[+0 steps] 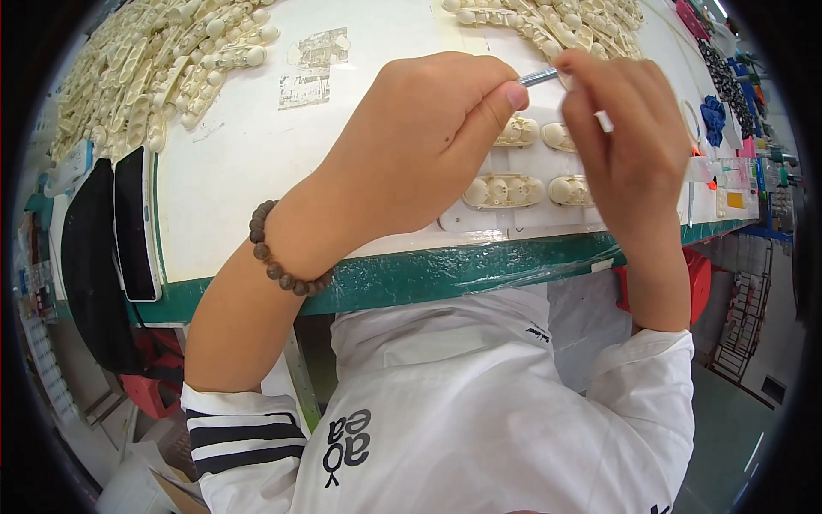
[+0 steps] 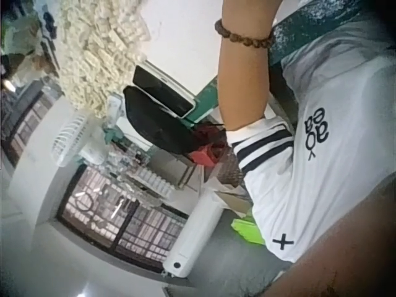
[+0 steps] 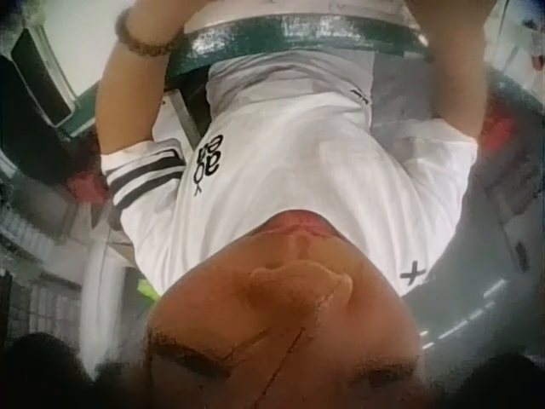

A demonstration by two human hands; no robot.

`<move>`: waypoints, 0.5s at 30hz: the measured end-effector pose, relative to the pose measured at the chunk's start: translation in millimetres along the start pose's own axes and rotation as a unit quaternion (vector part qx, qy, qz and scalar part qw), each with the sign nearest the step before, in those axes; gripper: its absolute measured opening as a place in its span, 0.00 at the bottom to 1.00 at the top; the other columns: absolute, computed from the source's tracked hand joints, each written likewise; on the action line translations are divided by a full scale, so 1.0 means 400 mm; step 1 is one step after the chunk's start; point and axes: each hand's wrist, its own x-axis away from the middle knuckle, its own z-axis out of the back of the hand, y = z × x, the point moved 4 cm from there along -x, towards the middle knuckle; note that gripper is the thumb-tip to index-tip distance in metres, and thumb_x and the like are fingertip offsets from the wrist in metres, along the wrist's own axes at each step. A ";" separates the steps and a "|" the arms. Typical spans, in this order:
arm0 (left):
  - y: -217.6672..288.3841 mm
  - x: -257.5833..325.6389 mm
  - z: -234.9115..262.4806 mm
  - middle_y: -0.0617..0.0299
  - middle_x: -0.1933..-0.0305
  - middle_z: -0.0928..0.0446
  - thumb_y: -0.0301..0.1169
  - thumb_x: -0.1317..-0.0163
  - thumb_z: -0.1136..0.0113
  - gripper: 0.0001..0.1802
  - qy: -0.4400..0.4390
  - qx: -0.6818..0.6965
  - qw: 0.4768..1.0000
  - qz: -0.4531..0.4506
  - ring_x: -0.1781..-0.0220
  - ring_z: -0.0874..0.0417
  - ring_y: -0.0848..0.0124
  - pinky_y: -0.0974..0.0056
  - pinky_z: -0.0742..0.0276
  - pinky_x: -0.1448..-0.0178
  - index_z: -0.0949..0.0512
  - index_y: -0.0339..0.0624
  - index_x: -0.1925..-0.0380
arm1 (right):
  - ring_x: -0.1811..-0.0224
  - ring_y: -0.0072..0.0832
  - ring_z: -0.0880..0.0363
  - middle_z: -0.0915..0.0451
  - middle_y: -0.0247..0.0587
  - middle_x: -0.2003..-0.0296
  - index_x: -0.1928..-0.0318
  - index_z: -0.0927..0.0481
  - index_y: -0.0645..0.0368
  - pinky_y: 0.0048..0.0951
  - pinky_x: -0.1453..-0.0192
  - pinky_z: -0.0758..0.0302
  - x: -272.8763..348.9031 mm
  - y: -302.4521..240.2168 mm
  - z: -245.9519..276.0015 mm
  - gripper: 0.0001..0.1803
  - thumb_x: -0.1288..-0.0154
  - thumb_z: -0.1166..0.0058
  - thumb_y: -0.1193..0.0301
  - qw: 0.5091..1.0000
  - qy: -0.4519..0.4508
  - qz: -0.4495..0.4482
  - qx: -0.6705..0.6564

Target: The person applies glue from a glue bottle to small plastic components and assembles them by hand.

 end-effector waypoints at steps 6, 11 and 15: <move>-0.034 -0.007 0.021 0.63 0.73 0.25 0.30 0.35 0.43 0.09 -0.008 -0.080 0.996 0.049 0.75 0.33 0.79 0.71 0.38 0.72 0.19 0.34 0.64 | 0.67 0.34 0.27 0.27 0.37 0.70 0.64 0.18 0.59 0.35 0.65 0.28 0.060 0.000 -0.018 0.10 0.51 0.40 0.77 0.992 -0.124 0.008 0.022; -0.050 0.000 0.013 0.65 0.68 0.26 0.25 0.47 0.39 0.09 -0.088 -0.064 0.994 -0.026 0.75 0.34 0.78 0.72 0.39 0.73 0.18 0.39 0.64 | 0.66 0.31 0.28 0.29 0.34 0.70 0.62 0.19 0.58 0.31 0.63 0.28 0.069 -0.010 -0.032 0.14 0.55 0.42 0.76 0.987 -0.148 0.024 0.056; -0.050 -0.005 0.014 0.65 0.68 0.25 0.24 0.47 0.38 0.09 -0.106 -0.076 0.991 -0.034 0.74 0.31 0.77 0.71 0.37 0.73 0.18 0.39 0.64 | 0.65 0.31 0.28 0.29 0.33 0.69 0.61 0.19 0.58 0.30 0.62 0.28 0.077 -0.004 -0.039 0.15 0.54 0.44 0.75 0.983 -0.162 0.028 0.075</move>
